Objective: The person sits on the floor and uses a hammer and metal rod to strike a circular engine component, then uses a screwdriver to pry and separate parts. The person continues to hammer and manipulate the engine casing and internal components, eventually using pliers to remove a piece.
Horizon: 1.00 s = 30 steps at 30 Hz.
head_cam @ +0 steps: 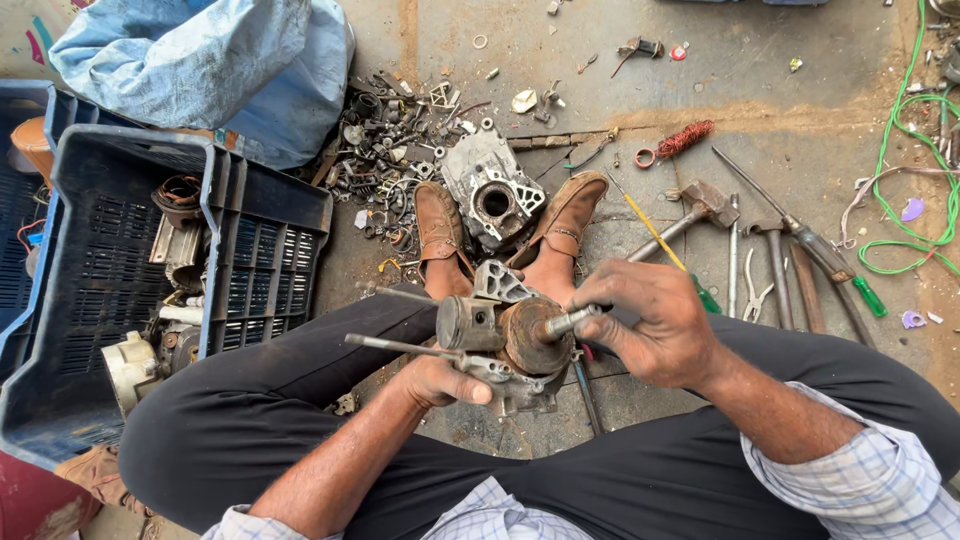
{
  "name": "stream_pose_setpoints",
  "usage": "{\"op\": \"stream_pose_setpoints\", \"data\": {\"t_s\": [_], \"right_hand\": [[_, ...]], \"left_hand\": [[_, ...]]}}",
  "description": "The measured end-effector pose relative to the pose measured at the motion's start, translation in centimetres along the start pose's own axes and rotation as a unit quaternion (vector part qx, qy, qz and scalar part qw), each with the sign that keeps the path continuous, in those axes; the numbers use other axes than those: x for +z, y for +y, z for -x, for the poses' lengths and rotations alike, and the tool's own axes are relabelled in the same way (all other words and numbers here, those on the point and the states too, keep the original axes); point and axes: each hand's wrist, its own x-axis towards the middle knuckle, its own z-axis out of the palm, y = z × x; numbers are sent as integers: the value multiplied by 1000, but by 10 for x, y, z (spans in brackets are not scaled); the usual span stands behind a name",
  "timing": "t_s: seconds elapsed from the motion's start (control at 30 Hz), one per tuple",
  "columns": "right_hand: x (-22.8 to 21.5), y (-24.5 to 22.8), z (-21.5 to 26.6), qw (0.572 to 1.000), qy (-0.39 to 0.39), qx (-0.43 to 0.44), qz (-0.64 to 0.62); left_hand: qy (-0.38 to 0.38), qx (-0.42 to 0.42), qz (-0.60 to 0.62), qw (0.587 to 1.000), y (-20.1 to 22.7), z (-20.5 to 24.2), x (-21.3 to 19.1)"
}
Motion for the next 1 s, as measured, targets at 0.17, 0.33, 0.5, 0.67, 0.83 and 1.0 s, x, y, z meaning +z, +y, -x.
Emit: {"op": "stream_pose_setpoints", "data": {"t_s": [0.17, 0.33, 0.5, 0.67, 0.83, 1.0], "right_hand": [[-4, -7, 2, 997, 7, -74, 5], [-1, 17, 1, 999, 26, -21, 12], [-6, 77, 5, 970, 51, 226, 65], [2, 127, 27, 938, -32, 323, 118], [17, 140, 33, 953, -85, 188, 221], [15, 134, 32, 903, -147, 342, 216]], "left_hand": [[-39, 60, -108, 992, 15, 6, -7], [16, -58, -18, 998, 17, -4, -4], [192, 59, 27, 979, 26, -29, 0], [349, -52, 29, 935, 44, -44, -9], [443, -82, -65, 890, 71, -77, -34], [472, -99, -372, 793, 112, -112, -49]]}}
